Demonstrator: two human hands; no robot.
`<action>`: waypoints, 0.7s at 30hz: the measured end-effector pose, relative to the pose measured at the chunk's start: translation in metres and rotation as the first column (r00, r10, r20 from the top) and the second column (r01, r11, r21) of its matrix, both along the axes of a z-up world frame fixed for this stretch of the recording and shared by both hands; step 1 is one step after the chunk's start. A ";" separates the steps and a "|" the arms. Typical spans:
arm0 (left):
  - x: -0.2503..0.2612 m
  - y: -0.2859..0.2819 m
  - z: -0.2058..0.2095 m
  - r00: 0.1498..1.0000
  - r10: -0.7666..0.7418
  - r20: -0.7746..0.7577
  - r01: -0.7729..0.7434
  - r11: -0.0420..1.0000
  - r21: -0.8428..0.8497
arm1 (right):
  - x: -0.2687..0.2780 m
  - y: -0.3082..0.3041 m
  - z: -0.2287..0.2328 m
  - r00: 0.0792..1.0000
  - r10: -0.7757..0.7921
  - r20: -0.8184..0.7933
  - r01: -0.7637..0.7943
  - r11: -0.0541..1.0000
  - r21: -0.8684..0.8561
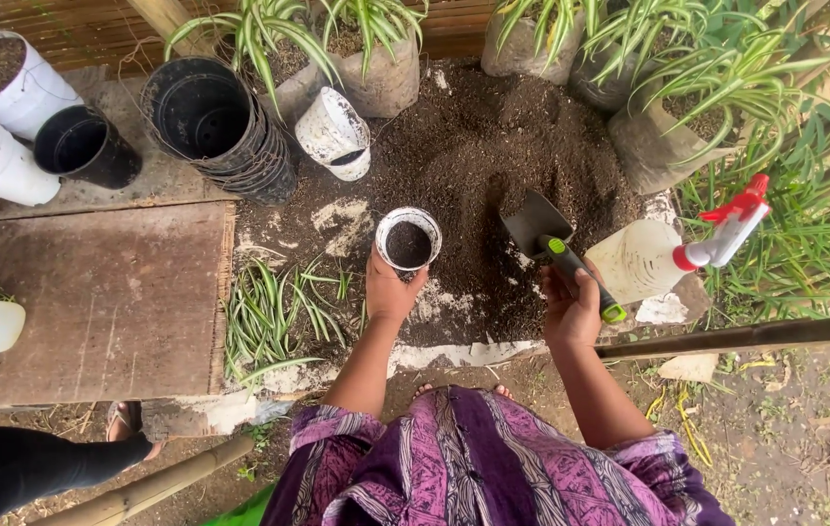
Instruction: Planting small green shoots into a white plastic pot filled with soil using a hand trowel in a nursery setting.
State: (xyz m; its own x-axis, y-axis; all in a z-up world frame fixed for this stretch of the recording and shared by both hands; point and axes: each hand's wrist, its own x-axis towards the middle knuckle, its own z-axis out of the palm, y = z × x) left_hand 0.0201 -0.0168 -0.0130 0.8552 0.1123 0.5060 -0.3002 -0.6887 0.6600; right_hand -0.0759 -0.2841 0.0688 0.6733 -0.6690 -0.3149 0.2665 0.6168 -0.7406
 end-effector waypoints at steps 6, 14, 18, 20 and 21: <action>0.002 0.001 -0.004 1.000 -0.010 -0.009 0.010 1.000 0.000 | -0.011 0.014 0.045 0.995 0.099 0.017 -0.098 0.992 -0.079; -0.003 0.003 0.004 0.988 -0.050 -0.149 0.046 0.999 -0.028 | -0.020 0.054 0.081 0.959 0.282 -0.026 -0.276 0.911 -0.307; -0.006 0.007 0.005 0.980 -0.062 -0.191 0.060 0.998 -0.012 | -0.026 0.062 0.085 0.932 0.362 0.022 -0.287 0.772 -0.567; -0.004 0.006 -0.002 0.979 -0.057 -0.194 0.056 0.998 -0.010 | -0.030 0.061 0.086 0.941 0.338 0.023 -0.270 0.790 -0.551; -0.003 0.005 -0.006 0.980 -0.050 -0.195 0.049 0.999 -0.008 | -0.032 0.059 0.086 0.948 0.316 0.026 -0.254 0.806 -0.535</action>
